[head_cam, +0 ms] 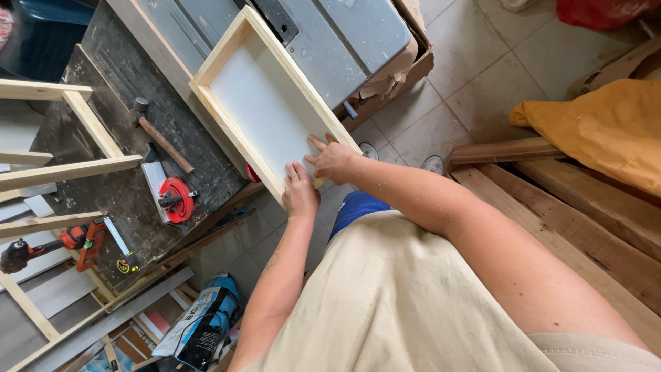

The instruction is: Inspecting and adjusting a wooden frame on a table saw workbench using a hammer

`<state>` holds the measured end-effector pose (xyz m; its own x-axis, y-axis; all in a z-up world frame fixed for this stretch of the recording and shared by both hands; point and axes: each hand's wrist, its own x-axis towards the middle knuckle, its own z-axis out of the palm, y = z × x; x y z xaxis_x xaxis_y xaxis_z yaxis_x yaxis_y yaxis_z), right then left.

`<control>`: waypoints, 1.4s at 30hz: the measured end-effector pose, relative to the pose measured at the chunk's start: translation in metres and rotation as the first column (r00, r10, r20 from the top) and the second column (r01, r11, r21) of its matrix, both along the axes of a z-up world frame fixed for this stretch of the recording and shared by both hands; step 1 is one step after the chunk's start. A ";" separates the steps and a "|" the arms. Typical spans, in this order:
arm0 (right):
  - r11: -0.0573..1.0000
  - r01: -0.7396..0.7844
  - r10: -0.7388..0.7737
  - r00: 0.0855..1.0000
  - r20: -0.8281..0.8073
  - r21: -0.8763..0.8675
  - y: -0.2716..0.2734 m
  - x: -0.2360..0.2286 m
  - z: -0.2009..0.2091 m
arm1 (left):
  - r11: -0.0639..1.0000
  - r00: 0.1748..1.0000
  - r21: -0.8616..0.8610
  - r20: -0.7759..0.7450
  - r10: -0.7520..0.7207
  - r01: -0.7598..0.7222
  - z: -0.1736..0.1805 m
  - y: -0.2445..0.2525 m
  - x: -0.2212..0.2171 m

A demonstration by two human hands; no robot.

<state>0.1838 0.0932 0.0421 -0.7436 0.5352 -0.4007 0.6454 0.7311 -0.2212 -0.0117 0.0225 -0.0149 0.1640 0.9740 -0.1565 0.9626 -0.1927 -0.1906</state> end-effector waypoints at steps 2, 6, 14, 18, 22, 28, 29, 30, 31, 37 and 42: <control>1.000 -0.003 0.003 1.000 0.006 -0.002 0.002 0.000 0.003 | 1.000 1.000 0.003 0.014 -0.001 0.001 0.001 0.001 0.000; 1.000 0.002 -0.002 1.000 0.011 -0.003 0.004 -0.002 0.003 | 0.999 1.000 0.042 0.010 -0.010 0.010 0.003 0.004 0.002; 1.000 0.001 -0.001 1.000 0.014 -0.016 0.009 -0.003 0.005 | 0.998 1.000 0.050 0.016 -0.024 0.023 0.005 0.007 0.002; 1.000 0.006 -0.006 1.000 0.003 -0.020 0.010 -0.004 0.002 | 0.996 0.999 0.079 0.021 -0.032 0.031 0.004 0.008 0.001; 1.000 -0.006 0.007 1.000 0.010 -0.012 0.011 -0.001 0.013 | 0.996 0.999 0.078 0.034 -0.037 0.034 0.006 0.009 0.001; 1.000 -0.003 0.003 1.000 0.009 -0.020 0.015 -0.002 0.012 | 0.997 0.998 0.074 0.051 -0.030 0.026 0.009 0.013 0.002; 1.000 -0.003 0.003 1.000 0.008 -0.013 0.015 -0.003 0.010 | 0.998 0.999 0.065 0.049 -0.025 0.022 0.011 0.013 0.003; 1.000 -0.004 0.004 1.000 0.006 -0.006 0.016 -0.004 0.008 | 0.998 0.999 0.057 0.046 -0.020 0.017 0.013 0.014 0.004; 1.000 -0.005 0.005 1.000 0.008 -0.007 0.016 -0.004 0.007 | 0.998 0.999 0.057 0.047 -0.019 0.016 0.013 0.015 0.004; 1.000 -0.008 0.008 1.000 0.023 0.004 0.020 -0.006 0.006 | 1.000 0.999 0.016 0.038 -0.011 0.011 0.008 0.019 0.000; 1.000 0.007 -0.007 1.000 0.009 -0.028 0.024 -0.008 0.004 | 0.998 0.999 0.046 0.026 -0.033 0.032 0.010 0.023 0.000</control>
